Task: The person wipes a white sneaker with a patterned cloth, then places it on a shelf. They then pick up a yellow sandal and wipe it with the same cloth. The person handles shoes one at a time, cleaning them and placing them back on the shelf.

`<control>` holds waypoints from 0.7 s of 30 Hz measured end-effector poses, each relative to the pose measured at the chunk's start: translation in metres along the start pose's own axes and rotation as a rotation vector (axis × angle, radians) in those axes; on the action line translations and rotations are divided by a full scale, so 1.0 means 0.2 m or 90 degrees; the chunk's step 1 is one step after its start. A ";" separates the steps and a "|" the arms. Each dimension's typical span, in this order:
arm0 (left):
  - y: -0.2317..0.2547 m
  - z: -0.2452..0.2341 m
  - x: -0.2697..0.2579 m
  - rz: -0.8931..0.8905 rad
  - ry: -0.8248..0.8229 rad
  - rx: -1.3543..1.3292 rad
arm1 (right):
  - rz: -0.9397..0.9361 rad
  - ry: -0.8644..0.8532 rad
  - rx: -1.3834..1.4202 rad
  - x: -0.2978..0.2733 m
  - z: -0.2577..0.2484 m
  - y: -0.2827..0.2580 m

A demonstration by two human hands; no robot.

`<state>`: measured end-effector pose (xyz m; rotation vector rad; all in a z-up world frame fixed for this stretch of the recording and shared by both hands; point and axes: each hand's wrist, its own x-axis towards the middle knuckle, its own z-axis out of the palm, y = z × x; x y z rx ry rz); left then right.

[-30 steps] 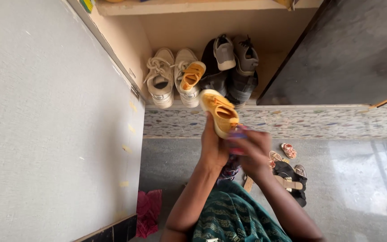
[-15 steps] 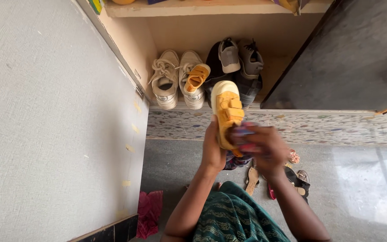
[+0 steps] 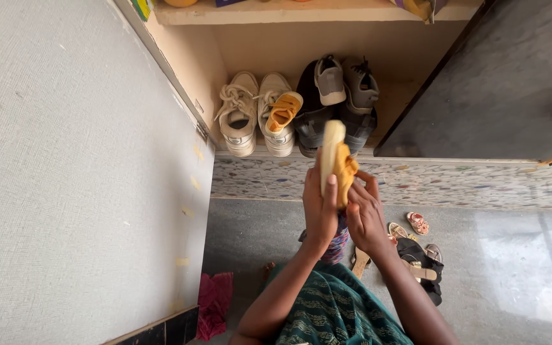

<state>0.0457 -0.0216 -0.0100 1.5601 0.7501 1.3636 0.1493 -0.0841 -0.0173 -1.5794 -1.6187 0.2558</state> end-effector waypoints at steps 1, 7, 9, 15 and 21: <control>0.00 0.00 0.01 -0.007 -0.017 0.027 | -0.005 -0.001 -0.003 0.01 -0.01 -0.01; -0.10 -0.01 0.07 0.001 -0.053 0.095 | 0.119 -0.066 -0.014 0.04 0.00 -0.07; -0.15 -0.03 0.11 0.046 -0.026 0.066 | 0.164 -0.096 0.027 0.04 0.01 -0.08; -0.29 -0.13 0.10 -0.363 -0.177 -0.492 | 0.332 -0.075 0.593 0.01 -0.08 0.10; -0.24 -0.16 0.13 -0.497 -0.098 -0.556 | 0.298 0.234 0.803 0.04 -0.14 0.10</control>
